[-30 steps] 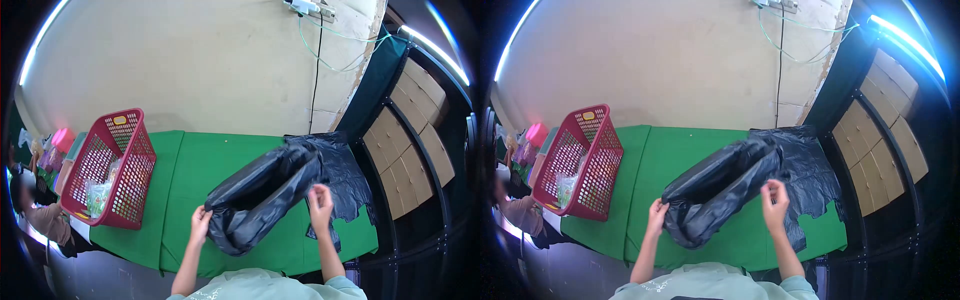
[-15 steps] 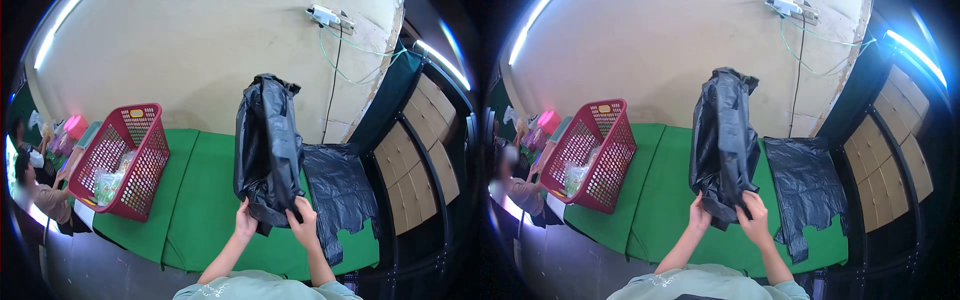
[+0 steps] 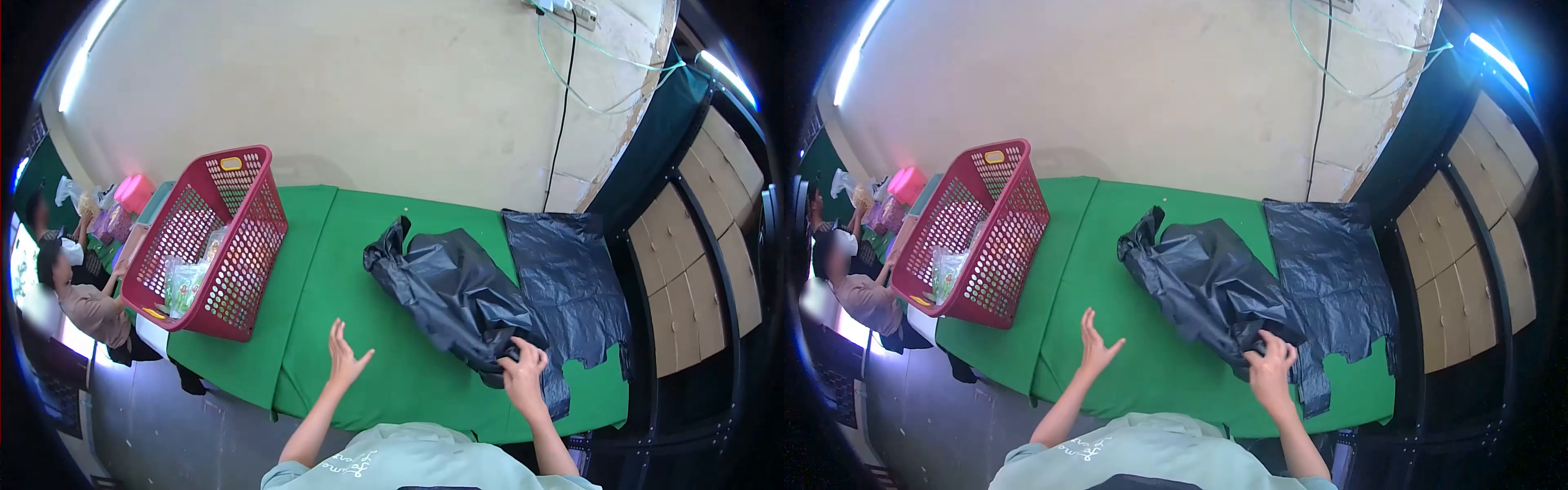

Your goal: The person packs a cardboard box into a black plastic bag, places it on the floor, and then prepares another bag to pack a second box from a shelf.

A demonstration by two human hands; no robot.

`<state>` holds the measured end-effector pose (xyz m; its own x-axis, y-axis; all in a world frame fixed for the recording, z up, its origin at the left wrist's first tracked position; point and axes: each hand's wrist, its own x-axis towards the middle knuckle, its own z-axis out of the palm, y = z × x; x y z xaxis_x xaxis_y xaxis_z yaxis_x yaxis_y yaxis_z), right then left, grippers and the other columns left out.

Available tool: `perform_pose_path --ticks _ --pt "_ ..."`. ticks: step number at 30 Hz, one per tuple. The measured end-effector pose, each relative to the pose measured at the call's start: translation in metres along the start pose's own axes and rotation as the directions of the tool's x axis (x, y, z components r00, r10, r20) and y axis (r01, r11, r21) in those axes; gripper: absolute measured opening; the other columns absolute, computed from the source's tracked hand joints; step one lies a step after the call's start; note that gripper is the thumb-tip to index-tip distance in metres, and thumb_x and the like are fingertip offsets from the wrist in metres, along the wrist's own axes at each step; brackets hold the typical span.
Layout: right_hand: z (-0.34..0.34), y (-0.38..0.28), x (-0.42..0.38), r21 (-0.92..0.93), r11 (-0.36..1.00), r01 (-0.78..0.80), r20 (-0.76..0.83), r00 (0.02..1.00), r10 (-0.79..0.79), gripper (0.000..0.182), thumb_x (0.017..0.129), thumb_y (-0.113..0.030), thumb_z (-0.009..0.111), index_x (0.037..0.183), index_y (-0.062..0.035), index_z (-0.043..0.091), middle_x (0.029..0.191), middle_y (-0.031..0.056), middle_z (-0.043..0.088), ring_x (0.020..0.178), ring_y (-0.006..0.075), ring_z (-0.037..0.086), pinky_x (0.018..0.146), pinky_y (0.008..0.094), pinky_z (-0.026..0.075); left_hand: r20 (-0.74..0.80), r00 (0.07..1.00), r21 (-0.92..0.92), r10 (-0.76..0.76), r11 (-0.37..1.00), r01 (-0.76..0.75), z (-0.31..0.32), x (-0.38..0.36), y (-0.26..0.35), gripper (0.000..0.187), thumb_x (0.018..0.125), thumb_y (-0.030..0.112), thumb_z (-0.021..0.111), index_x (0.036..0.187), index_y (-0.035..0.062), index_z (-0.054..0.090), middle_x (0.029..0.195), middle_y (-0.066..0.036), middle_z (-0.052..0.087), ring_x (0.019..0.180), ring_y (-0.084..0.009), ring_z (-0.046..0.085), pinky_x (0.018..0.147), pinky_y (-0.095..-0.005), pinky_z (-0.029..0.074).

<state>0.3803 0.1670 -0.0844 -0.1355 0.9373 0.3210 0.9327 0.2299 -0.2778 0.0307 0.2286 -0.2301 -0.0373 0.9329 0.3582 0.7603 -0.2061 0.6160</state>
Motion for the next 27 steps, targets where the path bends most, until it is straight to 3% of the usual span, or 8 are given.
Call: perform_pose_path --ticks 8,12,13,17,18,21,25,27 --pt "0.015 0.060 -0.051 0.164 0.976 -0.141 -0.069 0.986 0.154 0.017 0.063 0.003 0.049 0.078 0.0021 0.055 0.089 0.0123 0.059 0.091 0.0290 0.053 0.085 0.0385 0.037 0.113 0.909 0.178 0.402 0.892 -0.417 0.030 0.073 0.021 0.102 0.053 0.025 0.080 0.132 0.0126 0.017 0.141 -0.018 0.010 0.131 -0.0372 0.012 0.101 -0.0596 0.009" --pt "0.015 0.084 -0.066 0.174 0.941 -0.291 -0.088 0.947 0.310 0.014 0.067 -0.001 0.047 0.078 0.0029 0.056 0.085 0.0163 0.060 0.087 0.0320 0.054 0.083 0.0385 0.038 0.226 0.821 0.351 0.524 0.742 -0.571 0.035 0.116 0.032 0.060 0.065 0.010 0.067 0.120 0.0156 0.045 0.130 -0.004 0.041 0.126 -0.0255 0.031 0.100 -0.0609 0.009" --pt "0.015 0.089 -0.070 0.162 0.923 -0.348 -0.096 0.926 0.366 0.014 0.068 -0.003 0.047 0.077 0.0031 0.056 0.084 0.0176 0.060 0.086 0.0324 0.055 0.082 0.0382 0.039 0.194 0.829 0.163 0.525 0.816 -0.555 0.024 0.123 0.041 0.041 0.068 0.004 0.059 0.107 0.0138 0.058 0.109 0.000 0.058 0.113 -0.0217 0.047 0.099 -0.0528 0.023" --pt "0.030 0.127 -0.070 0.434 0.784 -0.444 -0.143 0.826 0.546 0.020 0.075 -0.010 0.043 0.067 0.0074 0.051 0.060 0.0182 0.053 0.058 0.0270 0.053 0.057 0.0357 0.040 0.621 0.760 -0.264 0.194 0.964 -0.031 0.000 0.135 0.052 0.024 0.076 0.005 0.056 0.098 0.0084 0.063 0.091 -0.005 0.065 0.088 -0.0184 0.060 0.079 -0.0259 0.045" --pt "0.022 0.134 -0.063 0.465 0.759 -0.456 -0.080 0.832 0.549 0.023 0.075 -0.013 0.044 0.063 0.0065 0.048 0.052 0.0138 0.045 0.050 0.0169 0.045 0.050 0.0333 0.034 0.712 0.686 -0.275 0.148 0.958 0.079 -0.010 0.138 0.056 0.022 0.078 0.011 0.057 0.099 0.0065 0.063 0.089 -0.004 0.065 0.085 -0.0158 0.059 0.078 -0.0253 0.045" --pt "0.018 0.169 -0.046 0.502 0.640 -0.582 0.186 0.795 0.577 0.028 0.076 -0.016 0.047 0.056 0.0038 0.046 0.050 0.0032 0.042 0.050 0.0101 0.039 0.048 0.0323 0.030 0.847 0.505 -0.390 0.163 0.837 0.384 -0.019 0.138 0.027 0.033 0.087 0.030 0.055 0.098 -0.0002 0.061 0.084 0.002 0.062 0.074 -0.0046 0.053 0.070 -0.0218 0.043" --pt "0.058 0.192 -0.030 0.448 0.556 -0.700 0.538 0.708 0.458 0.031 0.075 -0.021 0.049 0.058 0.0037 0.053 0.052 -0.0022 0.045 0.052 0.0084 0.040 0.049 0.0297 0.033 0.965 0.261 -0.129 -0.024 0.822 0.555 -0.007 0.121 -0.006 0.042 0.085 0.041 0.053 0.099 0.0025 0.063 0.092 -0.002 0.062 0.085 -0.0089 0.053 0.076 -0.0239 0.042" --pt "0.089 0.203 -0.029 0.360 0.683 -0.635 0.491 0.752 0.440 0.032 0.075 -0.023 0.048 0.059 0.0030 0.055 0.050 0.0030 0.048 0.050 0.0139 0.046 0.052 0.0324 0.037 0.931 0.342 -0.062 -0.131 0.863 0.501 0.011 0.099 -0.032 0.046 0.083 0.042 0.056 0.106 0.0019 0.059 0.103 -0.005 0.060 0.094 -0.0136 0.053 0.083 -0.0261 0.040"
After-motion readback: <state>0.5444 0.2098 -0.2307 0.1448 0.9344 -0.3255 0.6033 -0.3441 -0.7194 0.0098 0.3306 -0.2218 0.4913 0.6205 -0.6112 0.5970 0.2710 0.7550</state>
